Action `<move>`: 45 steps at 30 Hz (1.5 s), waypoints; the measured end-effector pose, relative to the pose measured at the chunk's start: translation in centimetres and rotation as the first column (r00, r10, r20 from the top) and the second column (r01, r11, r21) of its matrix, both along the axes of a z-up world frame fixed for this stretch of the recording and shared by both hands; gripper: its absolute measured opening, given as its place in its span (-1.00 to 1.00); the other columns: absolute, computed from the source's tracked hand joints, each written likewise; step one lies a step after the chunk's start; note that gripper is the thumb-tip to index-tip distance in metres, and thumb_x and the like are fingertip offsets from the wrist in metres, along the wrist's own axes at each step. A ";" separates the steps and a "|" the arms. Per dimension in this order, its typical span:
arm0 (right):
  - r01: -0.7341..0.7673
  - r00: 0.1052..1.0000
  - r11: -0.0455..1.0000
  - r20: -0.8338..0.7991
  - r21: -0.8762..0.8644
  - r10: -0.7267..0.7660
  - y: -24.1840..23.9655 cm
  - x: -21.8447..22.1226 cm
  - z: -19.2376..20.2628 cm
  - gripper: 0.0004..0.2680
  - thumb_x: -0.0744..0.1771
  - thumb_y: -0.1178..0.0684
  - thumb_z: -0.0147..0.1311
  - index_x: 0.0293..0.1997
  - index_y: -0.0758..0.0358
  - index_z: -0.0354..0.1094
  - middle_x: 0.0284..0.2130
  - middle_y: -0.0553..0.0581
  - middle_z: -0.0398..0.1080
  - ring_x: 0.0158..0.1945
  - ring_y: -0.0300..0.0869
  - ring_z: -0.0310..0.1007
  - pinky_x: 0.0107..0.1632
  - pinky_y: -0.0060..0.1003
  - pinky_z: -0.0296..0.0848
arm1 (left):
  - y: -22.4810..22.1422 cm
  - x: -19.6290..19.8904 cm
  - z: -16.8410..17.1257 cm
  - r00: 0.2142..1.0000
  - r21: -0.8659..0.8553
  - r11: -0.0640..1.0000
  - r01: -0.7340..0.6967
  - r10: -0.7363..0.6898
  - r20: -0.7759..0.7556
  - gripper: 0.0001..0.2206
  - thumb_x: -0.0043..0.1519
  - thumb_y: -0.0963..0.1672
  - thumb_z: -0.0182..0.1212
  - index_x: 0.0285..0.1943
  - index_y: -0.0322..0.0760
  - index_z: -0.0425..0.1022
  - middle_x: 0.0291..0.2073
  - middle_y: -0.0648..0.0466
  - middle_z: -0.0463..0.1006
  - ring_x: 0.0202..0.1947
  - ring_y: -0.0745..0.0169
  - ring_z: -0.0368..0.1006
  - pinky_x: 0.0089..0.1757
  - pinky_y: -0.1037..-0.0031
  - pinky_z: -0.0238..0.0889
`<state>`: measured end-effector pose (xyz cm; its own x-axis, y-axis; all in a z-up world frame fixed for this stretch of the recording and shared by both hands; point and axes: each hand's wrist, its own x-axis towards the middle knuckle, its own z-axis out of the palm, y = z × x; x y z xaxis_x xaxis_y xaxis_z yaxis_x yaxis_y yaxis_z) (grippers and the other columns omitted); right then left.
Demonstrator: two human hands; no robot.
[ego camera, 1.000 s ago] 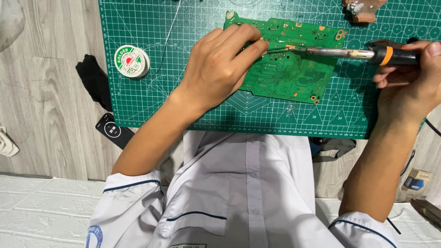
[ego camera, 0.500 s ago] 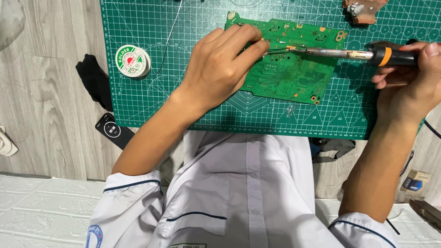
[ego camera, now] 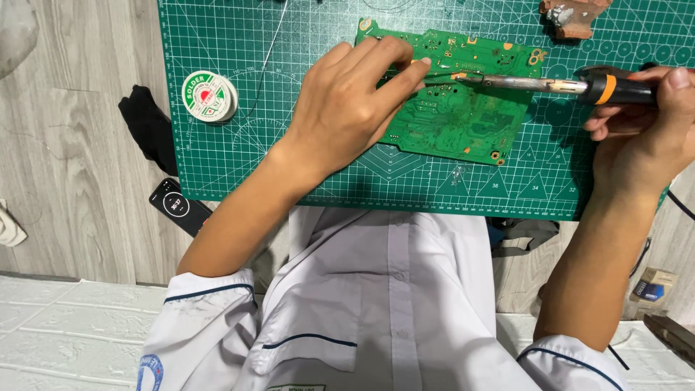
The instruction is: Soldering components onto a circuit board using a soldering iron and solder wire
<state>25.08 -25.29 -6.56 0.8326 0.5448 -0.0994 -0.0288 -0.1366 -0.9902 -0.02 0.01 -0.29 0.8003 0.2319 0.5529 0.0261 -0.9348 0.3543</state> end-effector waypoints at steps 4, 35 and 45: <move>0.024 1.000 0.999 -0.014 -0.023 -0.024 0.1 -0.1 0.1 -0.72 0.43 -0.24 -0.08 -0.04 0.18 0.30 -0.39 0.12 0.38 -0.48 -0.26 0.36 -0.43 -0.53 0.30 | 0.0 0.1 0.1 1.000 -0.002 1.000 -0.001 0.001 0.003 -0.91 0.22 -0.25 0.31 -0.13 -0.36 0.56 -0.19 0.06 0.44 -0.34 0.21 0.33 -0.31 0.42 0.15; -0.019 1.000 1.000 -0.005 0.017 0.019 0.0 0.0 -0.1 -0.75 0.45 -0.19 -0.08 -0.04 0.20 0.31 -0.39 0.15 0.38 -0.47 -0.23 0.37 -0.44 -0.52 0.30 | 0.0 0.3 0.1 1.000 0.014 1.000 -0.007 0.007 0.001 -0.94 0.23 -0.24 0.29 -0.16 -0.35 0.56 -0.21 0.07 0.44 -0.34 0.22 0.28 -0.29 0.43 0.11; -0.041 0.999 0.999 0.031 0.003 0.041 -0.1 0.0 -0.1 -0.73 0.46 -0.22 -0.09 -0.02 0.20 0.29 -0.38 0.16 0.37 -0.46 -0.23 0.38 -0.43 -0.53 0.30 | 0.0 0.4 0.2 1.000 0.019 1.000 -0.013 0.012 0.006 -0.96 0.22 -0.25 0.24 -0.20 -0.33 0.51 -0.22 0.08 0.42 -0.36 0.22 0.27 -0.29 0.43 0.10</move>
